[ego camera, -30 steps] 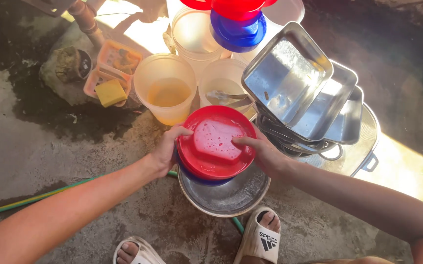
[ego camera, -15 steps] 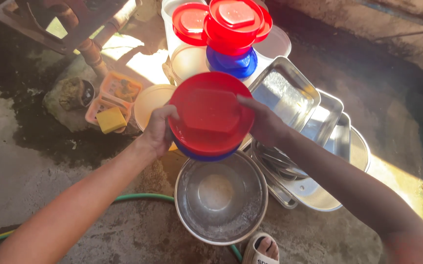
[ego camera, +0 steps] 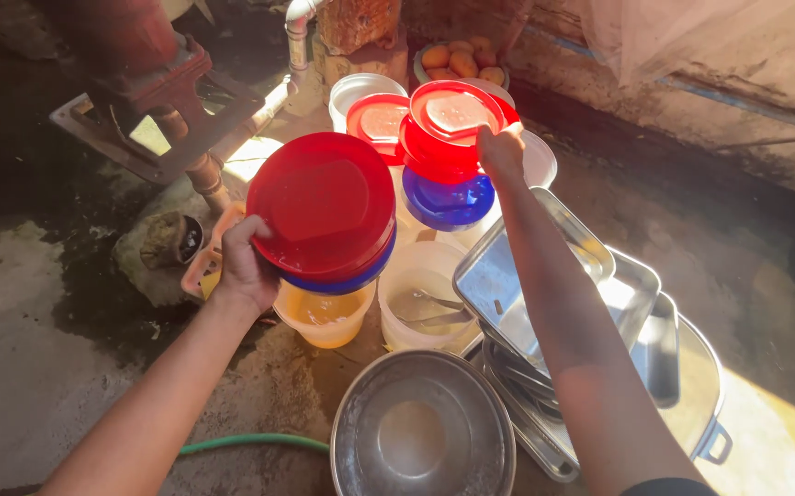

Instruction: Wash plastic containers and lids with a sponge and soap.

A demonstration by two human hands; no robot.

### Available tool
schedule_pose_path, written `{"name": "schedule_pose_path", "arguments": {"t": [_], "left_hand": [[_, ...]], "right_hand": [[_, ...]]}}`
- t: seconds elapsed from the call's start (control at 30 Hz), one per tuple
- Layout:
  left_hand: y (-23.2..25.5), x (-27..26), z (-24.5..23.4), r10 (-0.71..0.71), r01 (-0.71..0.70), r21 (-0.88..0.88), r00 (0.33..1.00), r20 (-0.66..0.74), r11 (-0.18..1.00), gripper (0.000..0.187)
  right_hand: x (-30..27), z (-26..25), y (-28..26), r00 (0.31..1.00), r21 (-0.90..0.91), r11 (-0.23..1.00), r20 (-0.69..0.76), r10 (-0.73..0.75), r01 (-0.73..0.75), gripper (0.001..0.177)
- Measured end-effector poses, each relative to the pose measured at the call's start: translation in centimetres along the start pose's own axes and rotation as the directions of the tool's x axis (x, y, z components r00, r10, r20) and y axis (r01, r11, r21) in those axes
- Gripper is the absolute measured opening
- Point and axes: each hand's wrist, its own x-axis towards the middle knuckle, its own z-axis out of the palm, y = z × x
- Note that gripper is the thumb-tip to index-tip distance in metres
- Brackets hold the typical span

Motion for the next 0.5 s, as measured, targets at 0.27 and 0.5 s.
{"name": "schedule_pose_path", "arguments": {"t": [0.27, 0.5], "left_hand": [[3.2, -2.8, -1.8, 0.088, -0.071, 0.106, 0.983, -0.16, 0.992, 0.053], [3.4, -2.5, -4.0, 0.131, -0.113, 0.1, 0.971, -0.199, 0.989, 0.051]], "right_hand": [[1.8, 0.1, 0.7, 0.986, -0.007, 0.99, 0.091, 0.138, -0.138, 0.048], [3.8, 0.6, 2.8, 0.931, 0.152, 0.935, 0.234, 0.28, -0.319, 0.039]]}}
